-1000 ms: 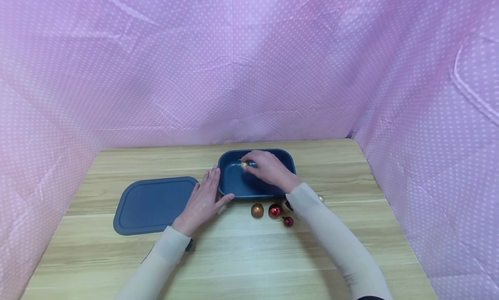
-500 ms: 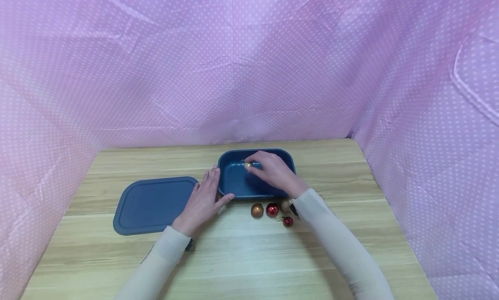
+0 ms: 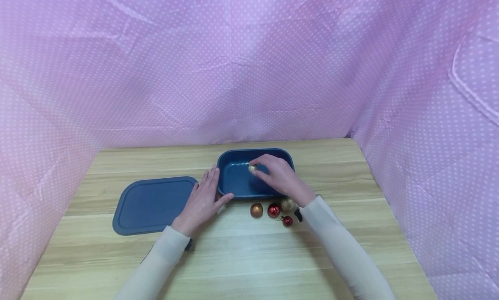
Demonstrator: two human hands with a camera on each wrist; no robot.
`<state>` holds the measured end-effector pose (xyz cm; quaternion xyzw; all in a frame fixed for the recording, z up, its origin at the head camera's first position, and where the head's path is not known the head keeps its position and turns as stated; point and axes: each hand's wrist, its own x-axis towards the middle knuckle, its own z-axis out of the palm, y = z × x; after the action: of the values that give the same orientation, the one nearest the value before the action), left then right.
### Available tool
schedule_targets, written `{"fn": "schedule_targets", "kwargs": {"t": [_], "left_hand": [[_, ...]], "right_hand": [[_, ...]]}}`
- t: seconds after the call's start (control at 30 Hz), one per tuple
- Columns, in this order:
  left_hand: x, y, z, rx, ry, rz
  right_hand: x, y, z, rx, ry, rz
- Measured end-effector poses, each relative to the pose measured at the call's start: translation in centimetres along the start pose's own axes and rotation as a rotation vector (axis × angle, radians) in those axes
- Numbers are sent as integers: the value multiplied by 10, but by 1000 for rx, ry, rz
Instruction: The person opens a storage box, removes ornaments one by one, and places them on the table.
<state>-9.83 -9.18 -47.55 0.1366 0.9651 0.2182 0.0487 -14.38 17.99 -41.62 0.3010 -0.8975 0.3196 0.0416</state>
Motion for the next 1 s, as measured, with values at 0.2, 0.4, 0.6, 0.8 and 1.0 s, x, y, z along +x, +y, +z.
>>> {"fn": "schedule_targets", "kwargs": {"t": [0.2, 0.4, 0.6, 0.8, 1.0], "left_hand": [[-1, 1, -1, -8, 0, -2], [-1, 1, -1, 1, -5, -2], [0, 1, -2, 0, -8, -1], [0, 1, -2, 0, -12, 2], [0, 0, -1, 2, -14, 1]], "right_hand": [[-8, -2, -3, 26, 18, 3], [-16, -2, -7, 16, 24, 28], [-26, -3, -11, 38, 50, 39], [-36, -3, -15, 41, 84, 44], [-46, -2, -17, 15, 103, 32]]}}
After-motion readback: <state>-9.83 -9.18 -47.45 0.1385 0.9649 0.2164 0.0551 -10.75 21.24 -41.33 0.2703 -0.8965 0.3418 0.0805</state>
